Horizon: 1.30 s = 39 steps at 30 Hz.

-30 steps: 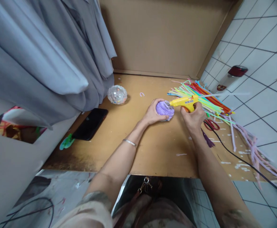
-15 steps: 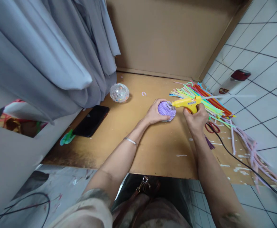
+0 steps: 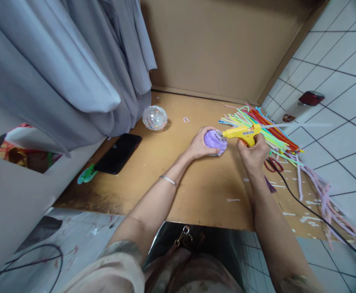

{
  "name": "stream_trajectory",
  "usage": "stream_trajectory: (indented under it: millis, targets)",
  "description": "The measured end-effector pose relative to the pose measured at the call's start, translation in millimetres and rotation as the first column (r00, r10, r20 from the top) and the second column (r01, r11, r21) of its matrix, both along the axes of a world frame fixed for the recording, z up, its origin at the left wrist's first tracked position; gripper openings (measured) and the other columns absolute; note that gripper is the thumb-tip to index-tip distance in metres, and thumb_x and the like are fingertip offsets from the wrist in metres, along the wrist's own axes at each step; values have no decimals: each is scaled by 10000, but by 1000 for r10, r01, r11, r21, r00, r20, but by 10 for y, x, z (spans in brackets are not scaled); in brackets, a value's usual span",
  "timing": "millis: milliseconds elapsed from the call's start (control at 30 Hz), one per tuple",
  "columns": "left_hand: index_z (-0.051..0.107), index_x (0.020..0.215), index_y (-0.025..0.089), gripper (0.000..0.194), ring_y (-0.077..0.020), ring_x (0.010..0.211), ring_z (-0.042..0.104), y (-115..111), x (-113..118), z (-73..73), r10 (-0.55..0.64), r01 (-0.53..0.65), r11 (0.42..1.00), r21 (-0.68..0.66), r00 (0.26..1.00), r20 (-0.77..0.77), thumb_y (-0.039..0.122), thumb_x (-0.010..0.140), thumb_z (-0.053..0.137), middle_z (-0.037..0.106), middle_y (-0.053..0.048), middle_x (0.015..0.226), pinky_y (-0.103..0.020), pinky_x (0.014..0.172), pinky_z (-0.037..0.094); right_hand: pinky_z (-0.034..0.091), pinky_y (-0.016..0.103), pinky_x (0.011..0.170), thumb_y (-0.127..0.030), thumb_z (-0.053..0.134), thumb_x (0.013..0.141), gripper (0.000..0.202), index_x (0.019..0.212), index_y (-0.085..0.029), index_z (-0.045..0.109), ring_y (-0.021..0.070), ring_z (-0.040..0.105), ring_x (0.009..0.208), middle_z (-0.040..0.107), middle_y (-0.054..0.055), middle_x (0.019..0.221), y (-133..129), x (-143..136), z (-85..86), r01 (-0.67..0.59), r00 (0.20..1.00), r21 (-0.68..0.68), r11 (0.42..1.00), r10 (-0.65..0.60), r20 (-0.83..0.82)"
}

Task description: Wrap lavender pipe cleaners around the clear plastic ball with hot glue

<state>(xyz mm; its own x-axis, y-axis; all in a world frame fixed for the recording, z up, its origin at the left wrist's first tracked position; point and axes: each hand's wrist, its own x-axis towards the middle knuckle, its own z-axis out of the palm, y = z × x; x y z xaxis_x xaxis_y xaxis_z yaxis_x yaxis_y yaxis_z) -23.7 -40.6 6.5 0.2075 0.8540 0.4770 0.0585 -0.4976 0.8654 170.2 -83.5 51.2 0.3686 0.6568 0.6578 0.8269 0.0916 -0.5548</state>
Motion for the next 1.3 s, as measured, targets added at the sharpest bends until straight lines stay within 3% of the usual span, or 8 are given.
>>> stream_trajectory:
  millis: [1300]
  targets:
    - [551,1203,206,754,-284,1209,576,18,5,-12,-5,4,1000,7,1000,18,276,515,852,598,-92,1265,-448,1083,450,399,336,627,-442,577,643,269,804,-238,511,211,507,665,569,19,720,9,11,-16,17,999,-14,1000,-17,29]
